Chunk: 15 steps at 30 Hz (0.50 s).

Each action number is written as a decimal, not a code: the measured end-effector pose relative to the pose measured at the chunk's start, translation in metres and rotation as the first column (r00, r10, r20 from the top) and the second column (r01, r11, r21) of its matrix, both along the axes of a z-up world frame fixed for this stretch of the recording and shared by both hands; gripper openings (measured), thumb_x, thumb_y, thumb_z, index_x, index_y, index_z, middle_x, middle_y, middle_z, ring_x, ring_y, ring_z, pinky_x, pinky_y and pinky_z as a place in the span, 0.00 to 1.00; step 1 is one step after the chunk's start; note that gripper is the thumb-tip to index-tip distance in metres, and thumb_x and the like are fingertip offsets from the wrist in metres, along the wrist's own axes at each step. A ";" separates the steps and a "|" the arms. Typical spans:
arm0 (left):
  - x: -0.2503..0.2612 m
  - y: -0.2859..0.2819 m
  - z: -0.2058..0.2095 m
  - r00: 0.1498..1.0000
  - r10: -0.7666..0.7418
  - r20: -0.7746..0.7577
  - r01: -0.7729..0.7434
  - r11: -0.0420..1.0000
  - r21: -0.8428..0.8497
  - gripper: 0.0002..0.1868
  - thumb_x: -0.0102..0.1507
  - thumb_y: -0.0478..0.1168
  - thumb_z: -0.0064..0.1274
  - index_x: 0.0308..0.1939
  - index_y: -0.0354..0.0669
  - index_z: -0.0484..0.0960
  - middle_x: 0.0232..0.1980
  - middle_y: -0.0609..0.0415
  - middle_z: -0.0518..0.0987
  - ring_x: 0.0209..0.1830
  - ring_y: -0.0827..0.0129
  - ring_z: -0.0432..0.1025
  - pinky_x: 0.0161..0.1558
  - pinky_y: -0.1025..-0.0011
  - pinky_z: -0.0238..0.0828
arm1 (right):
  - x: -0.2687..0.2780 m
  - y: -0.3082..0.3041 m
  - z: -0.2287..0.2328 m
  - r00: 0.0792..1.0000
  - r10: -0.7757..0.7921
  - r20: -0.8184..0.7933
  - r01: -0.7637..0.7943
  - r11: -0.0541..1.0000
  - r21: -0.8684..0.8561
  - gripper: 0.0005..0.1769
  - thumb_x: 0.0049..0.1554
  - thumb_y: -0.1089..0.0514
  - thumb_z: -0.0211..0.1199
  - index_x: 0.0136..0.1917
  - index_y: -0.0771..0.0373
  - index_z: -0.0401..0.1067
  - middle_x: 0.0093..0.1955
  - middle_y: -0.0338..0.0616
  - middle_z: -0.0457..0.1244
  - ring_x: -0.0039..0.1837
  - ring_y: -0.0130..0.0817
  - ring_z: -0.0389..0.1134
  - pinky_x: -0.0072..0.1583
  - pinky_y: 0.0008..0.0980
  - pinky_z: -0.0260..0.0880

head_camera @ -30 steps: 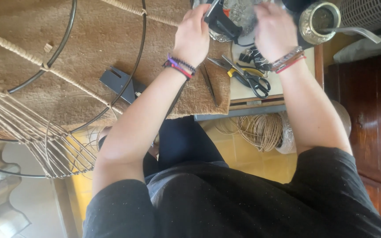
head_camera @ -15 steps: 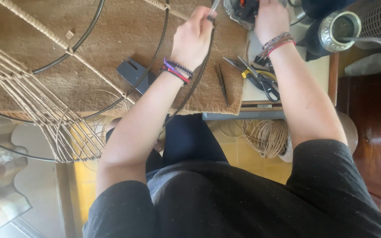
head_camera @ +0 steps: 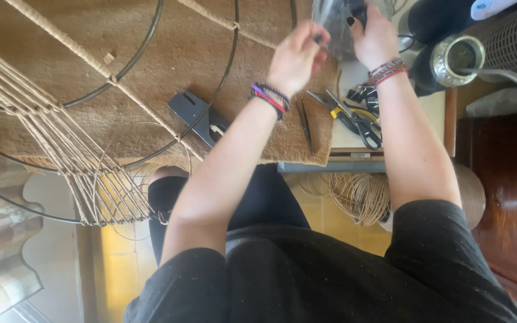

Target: Weaving and securing twine onto a circular metal frame using a hot glue gun, staple gun, and scissors to create a decorative item.

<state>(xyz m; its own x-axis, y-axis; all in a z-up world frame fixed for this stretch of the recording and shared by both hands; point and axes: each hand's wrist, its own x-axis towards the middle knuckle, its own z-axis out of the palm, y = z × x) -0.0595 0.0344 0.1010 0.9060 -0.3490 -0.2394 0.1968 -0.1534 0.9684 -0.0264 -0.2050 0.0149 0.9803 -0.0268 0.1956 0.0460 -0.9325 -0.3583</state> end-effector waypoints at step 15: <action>-0.093 0.047 0.028 0.941 -0.029 0.338 0.057 0.996 -0.073 0.35 0.56 0.26 0.31 0.66 0.55 0.64 0.37 0.62 0.69 0.35 0.72 0.68 0.48 0.72 0.67 | -0.086 0.059 0.116 0.932 0.165 0.322 -0.199 0.977 0.074 0.29 0.62 0.66 0.54 0.75 0.70 0.57 0.67 0.64 0.60 0.63 0.63 0.66 0.61 0.56 0.69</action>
<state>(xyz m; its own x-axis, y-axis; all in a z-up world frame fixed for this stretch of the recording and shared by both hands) -0.1524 0.0812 0.1295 0.9126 -0.3945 0.1075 -0.1477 -0.0730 0.9863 -0.1128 -0.1458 0.1305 0.8601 0.1100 0.4981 0.3366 -0.8561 -0.3922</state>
